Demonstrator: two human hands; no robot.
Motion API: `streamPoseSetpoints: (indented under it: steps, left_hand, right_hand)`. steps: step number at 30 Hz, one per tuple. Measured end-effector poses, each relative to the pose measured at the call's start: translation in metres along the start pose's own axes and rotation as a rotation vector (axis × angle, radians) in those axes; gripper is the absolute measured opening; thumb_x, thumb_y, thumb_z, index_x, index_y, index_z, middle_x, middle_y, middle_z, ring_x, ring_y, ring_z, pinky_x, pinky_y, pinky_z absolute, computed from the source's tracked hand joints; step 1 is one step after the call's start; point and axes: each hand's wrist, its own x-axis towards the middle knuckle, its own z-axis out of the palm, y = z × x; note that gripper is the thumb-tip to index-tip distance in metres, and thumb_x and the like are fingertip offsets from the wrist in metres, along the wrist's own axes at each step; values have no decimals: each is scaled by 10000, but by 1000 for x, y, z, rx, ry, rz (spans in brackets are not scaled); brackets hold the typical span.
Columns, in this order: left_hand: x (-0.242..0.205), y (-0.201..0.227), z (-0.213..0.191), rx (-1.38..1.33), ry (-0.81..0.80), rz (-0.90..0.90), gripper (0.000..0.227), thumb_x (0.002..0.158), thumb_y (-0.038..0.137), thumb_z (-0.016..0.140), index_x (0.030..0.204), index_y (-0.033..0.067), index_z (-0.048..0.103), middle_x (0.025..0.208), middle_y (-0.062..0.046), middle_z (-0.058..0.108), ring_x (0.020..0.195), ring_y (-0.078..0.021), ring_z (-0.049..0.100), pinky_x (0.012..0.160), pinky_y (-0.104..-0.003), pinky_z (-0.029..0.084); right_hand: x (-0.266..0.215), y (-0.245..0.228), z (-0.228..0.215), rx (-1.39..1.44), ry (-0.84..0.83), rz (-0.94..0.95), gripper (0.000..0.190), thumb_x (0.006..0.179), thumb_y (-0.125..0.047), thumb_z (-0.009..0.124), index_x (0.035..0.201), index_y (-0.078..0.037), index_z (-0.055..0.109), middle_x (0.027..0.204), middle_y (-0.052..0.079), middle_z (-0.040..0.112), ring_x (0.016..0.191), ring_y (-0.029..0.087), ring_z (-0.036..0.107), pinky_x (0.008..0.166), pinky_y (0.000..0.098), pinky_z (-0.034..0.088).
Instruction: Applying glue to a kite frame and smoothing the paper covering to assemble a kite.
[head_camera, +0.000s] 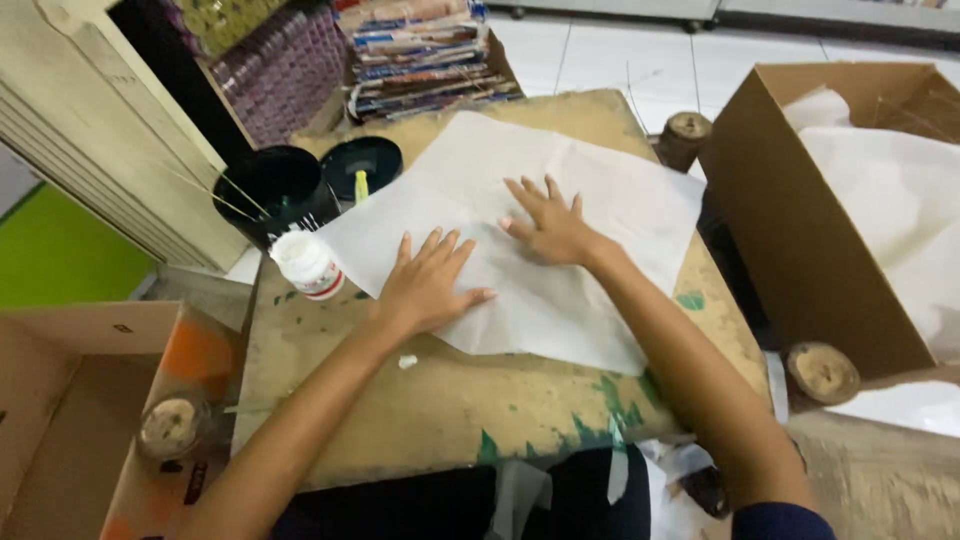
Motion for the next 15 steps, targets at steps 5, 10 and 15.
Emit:
streamPoseSetpoints:
  steps: [5,10,15]
  left_hand:
    - [15,-16,30,-33,-22,-3,829,980,698,371,1615,174,283,1668,-162,290,1554,-373,228,1204,-732,57]
    - [30,-21,49,-46,161,12,774,996,616,475,1612,175,318,1627,-173,370,1527,-392,290,1153,-797,80]
    - [-4,31,41,-155,178,160,838,979,750,360,1607,197,323,1619,-140,394,1514,-381,314,1168,-785,54]
  right_hand:
    - [-80,-16,-40,-97,-21,78,743,974,-544,523,1625,-264,298,1629,149,372,1535,470,180,1133,792,131]
    - [-138,17,-42,-139,19,224,735,935,-504,611,1595,-284,375,1565,129,442,1454,450,372,1070,712,382]
    - [-192,14,-44,-60,108,316,696,936,-446,636,1564,-210,451,1338,209,546,1193,478,611,959,597,524]
